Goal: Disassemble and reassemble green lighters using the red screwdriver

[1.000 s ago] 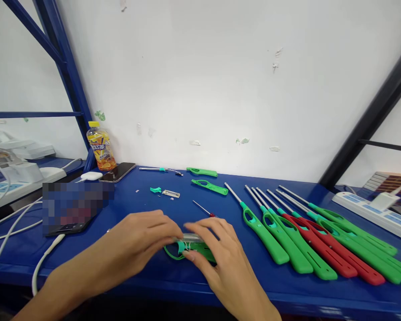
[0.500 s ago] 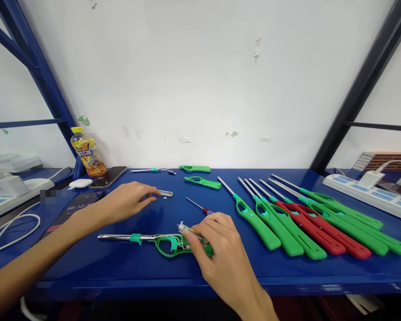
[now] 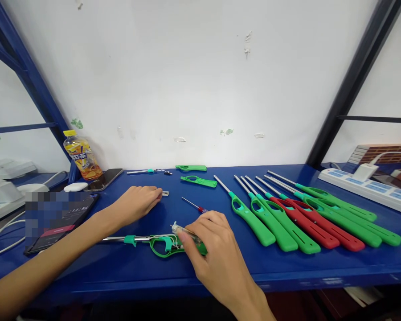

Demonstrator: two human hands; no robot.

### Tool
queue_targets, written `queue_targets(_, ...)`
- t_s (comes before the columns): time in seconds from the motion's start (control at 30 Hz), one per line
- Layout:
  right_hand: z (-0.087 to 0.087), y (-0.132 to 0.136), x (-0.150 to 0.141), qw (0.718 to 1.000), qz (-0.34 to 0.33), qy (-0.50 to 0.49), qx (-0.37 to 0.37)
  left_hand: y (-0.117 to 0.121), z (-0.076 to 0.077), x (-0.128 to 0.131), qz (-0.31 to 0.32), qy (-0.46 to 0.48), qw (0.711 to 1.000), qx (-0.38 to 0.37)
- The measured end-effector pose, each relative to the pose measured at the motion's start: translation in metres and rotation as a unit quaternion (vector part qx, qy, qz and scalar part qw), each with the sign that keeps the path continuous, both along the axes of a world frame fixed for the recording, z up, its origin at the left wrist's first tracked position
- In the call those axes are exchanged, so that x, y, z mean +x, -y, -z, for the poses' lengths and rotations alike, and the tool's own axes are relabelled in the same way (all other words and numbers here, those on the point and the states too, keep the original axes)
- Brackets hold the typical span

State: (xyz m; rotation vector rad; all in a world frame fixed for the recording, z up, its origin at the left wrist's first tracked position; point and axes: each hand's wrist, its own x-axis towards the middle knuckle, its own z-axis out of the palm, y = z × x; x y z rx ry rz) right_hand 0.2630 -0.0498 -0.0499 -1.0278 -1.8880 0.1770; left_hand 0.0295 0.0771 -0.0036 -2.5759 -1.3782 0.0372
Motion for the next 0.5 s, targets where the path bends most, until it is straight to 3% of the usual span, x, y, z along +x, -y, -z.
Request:
queue_targets(0.2, 0.001, 0.0, 0.001, 1.0, 0.004, 0.013, 0.003, 0.045, -0.02, -0.008, 0.0, 0.122, 0.993, -0.008)
queue_targets(0.3, 0.001, 0.001, 0.002, 1.0, 0.004, 0.015, 0.0, 0.071, -0.019, -0.003, 0.017, 0.315, 0.947, -0.063)
queue_targets(0.5, 0.001, 0.001, 0.002, 0.999, 0.001, 0.032, -0.012, 0.095, -0.004, 0.01, 0.03, 0.458, 0.88, -0.124)
